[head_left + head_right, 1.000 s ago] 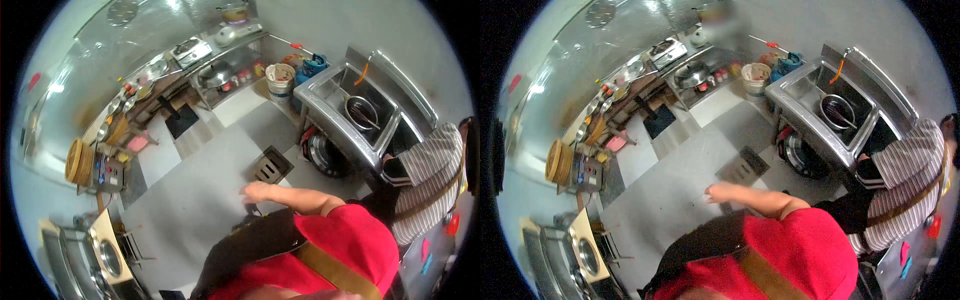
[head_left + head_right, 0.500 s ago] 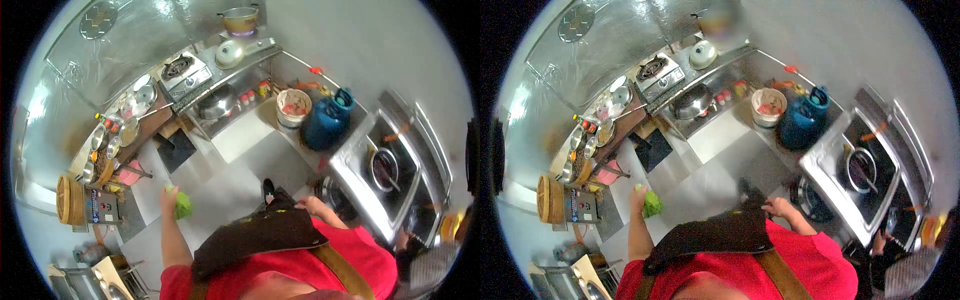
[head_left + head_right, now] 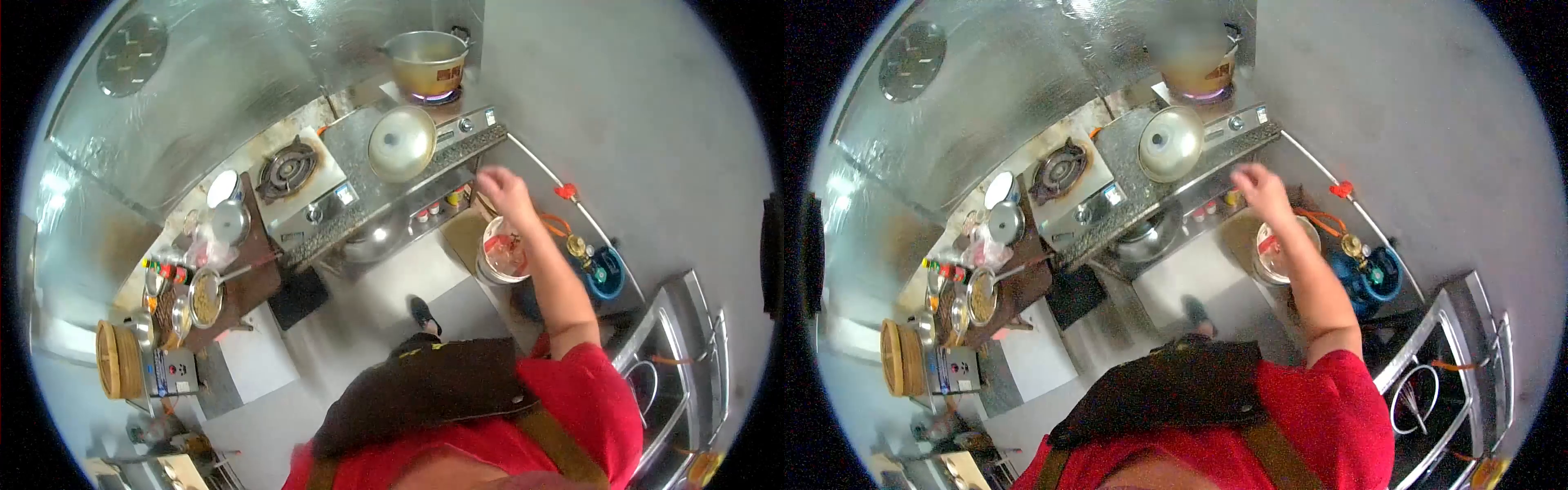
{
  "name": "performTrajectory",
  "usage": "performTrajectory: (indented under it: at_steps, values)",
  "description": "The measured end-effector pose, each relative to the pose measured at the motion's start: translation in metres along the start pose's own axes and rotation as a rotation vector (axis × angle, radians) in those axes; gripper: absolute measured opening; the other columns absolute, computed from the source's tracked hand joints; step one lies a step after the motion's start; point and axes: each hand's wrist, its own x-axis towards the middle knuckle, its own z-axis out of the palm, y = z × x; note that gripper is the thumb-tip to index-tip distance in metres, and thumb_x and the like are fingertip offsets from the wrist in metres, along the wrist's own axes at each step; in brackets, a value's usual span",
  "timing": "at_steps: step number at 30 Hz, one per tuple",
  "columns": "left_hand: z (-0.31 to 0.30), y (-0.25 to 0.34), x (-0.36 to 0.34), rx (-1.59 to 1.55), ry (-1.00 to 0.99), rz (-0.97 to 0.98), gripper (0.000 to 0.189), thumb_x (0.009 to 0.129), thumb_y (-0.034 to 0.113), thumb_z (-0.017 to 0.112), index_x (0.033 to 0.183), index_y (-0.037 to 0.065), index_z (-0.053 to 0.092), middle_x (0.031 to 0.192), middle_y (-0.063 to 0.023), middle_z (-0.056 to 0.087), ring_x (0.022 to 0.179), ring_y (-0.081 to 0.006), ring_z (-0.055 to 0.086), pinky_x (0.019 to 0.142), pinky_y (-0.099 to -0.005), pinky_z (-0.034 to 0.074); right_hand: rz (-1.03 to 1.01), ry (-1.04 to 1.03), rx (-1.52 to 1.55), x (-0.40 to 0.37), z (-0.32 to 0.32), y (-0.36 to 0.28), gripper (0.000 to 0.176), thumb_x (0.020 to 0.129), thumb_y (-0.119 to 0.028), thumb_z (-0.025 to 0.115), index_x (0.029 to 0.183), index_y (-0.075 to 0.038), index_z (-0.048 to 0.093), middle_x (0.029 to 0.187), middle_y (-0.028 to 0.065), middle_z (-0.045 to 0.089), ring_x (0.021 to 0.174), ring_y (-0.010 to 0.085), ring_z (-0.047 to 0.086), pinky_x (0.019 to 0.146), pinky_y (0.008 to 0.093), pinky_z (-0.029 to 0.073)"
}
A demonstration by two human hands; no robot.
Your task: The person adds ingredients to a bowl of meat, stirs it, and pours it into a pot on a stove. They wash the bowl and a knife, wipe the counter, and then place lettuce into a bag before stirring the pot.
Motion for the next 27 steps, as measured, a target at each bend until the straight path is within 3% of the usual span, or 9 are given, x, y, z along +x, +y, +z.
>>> performTrajectory:
  at_steps: [3,7,12,13,15,19,23,26,27]
  values:
    - [-0.046,0.042,0.049,-0.046,0.035,-0.008,0.032,0.078,0.037,0.056,0.082,0.008,0.066,0.084,-0.0151,0.066,0.083,-0.0356,0.062,0.072,-0.0436,0.047,-0.016,0.136,0.113,0.094,-0.006,0.016,0.036,0.086,-0.027,0.063,0.109,0.001,0.060,0.093,0.0138,0.066,0.084,0.0169,0.062,0.076,0.0304,0.049]
    - [-0.105,0.086,0.102,-0.162,0.106,-0.054,0.033,0.079,0.038,0.055,0.081,0.007,0.066,0.084,-0.0157,0.066,0.083,-0.0363,0.062,0.072,-0.0443,0.048,0.094,0.284,0.260,0.197,-0.023,0.019,0.046,0.083,-0.028,0.067,0.113,0.005,0.056,0.089,0.0094,0.064,0.068,0.0123,0.059,0.054,0.0251,0.048]
    - [-0.149,0.155,0.154,-0.322,0.225,-0.135,0.034,0.079,0.039,0.055,0.079,0.006,0.065,0.083,-0.0166,0.065,0.083,-0.0372,0.062,0.072,-0.0452,0.048,0.038,0.370,0.258,0.309,-0.023,0.026,0.057,0.079,-0.032,0.071,0.114,0.009,0.053,0.084,0.0098,0.062,0.066,0.0114,0.057,0.055,0.0254,0.048]
    - [-0.154,0.169,0.162,-0.267,0.202,-0.073,0.035,0.079,0.039,0.054,0.079,0.006,0.065,0.083,-0.0168,0.065,0.083,-0.0374,0.062,0.072,-0.0454,0.048,0.012,0.394,0.273,0.332,-0.018,0.027,0.059,0.079,-0.033,0.071,0.114,0.010,0.052,0.082,0.0097,0.062,0.065,0.0112,0.057,0.055,0.0254,0.048]
    - [-0.174,0.178,0.173,0.079,0.060,0.389,0.036,0.080,0.039,0.055,0.082,0.004,0.064,0.084,-0.0180,0.065,0.082,-0.0369,0.062,0.073,-0.0440,0.048,0.012,0.407,0.240,0.387,-0.005,0.043,0.057,0.079,-0.034,0.071,0.111,0.009,0.053,0.081,0.0097,0.062,0.063,0.0120,0.058,0.055,0.0260,0.049]
    - [-0.163,0.223,0.137,-0.213,0.073,0.022,0.035,0.079,0.038,0.056,0.083,0.004,0.064,0.084,-0.0181,0.065,0.082,-0.0367,0.062,0.073,-0.0438,0.048,0.196,0.283,0.365,0.457,0.012,0.039,0.047,0.082,-0.033,0.067,0.104,0.007,0.055,0.080,0.0096,0.063,0.059,0.0145,0.061,0.055,0.0266,0.050]
    - [-0.156,0.270,0.116,-0.330,0.072,-0.122,0.034,0.079,0.037,0.057,0.083,0.004,0.064,0.084,-0.0181,0.065,0.082,-0.0366,0.062,0.072,-0.0436,0.048,0.094,0.153,0.343,0.511,0.020,0.047,0.036,0.087,-0.029,0.062,0.100,0.004,0.059,0.082,0.0101,0.063,0.062,0.0143,0.063,0.054,0.0244,0.051]
    - [-0.157,0.296,0.109,-0.380,0.077,-0.171,0.034,0.079,0.037,0.057,0.083,0.004,0.064,0.083,-0.0182,0.065,0.082,-0.0365,0.062,0.072,-0.0435,0.048,0.007,-0.076,0.043,0.531,0.016,0.041,0.025,0.089,-0.019,0.058,0.102,0.002,0.060,0.084,0.0073,0.064,0.068,0.0133,0.064,0.060,0.0252,0.053]
    - [-0.158,0.304,0.107,-0.398,0.079,-0.183,0.034,0.079,0.036,0.057,0.083,0.004,0.064,0.083,-0.0182,0.065,0.082,-0.0365,0.062,0.072,-0.0434,0.048,-0.146,-0.135,-0.060,0.530,0.011,0.034,0.022,0.089,-0.016,0.057,0.103,0.001,0.061,0.087,0.0076,0.065,0.071,0.0144,0.064,0.063,0.0263,0.053]
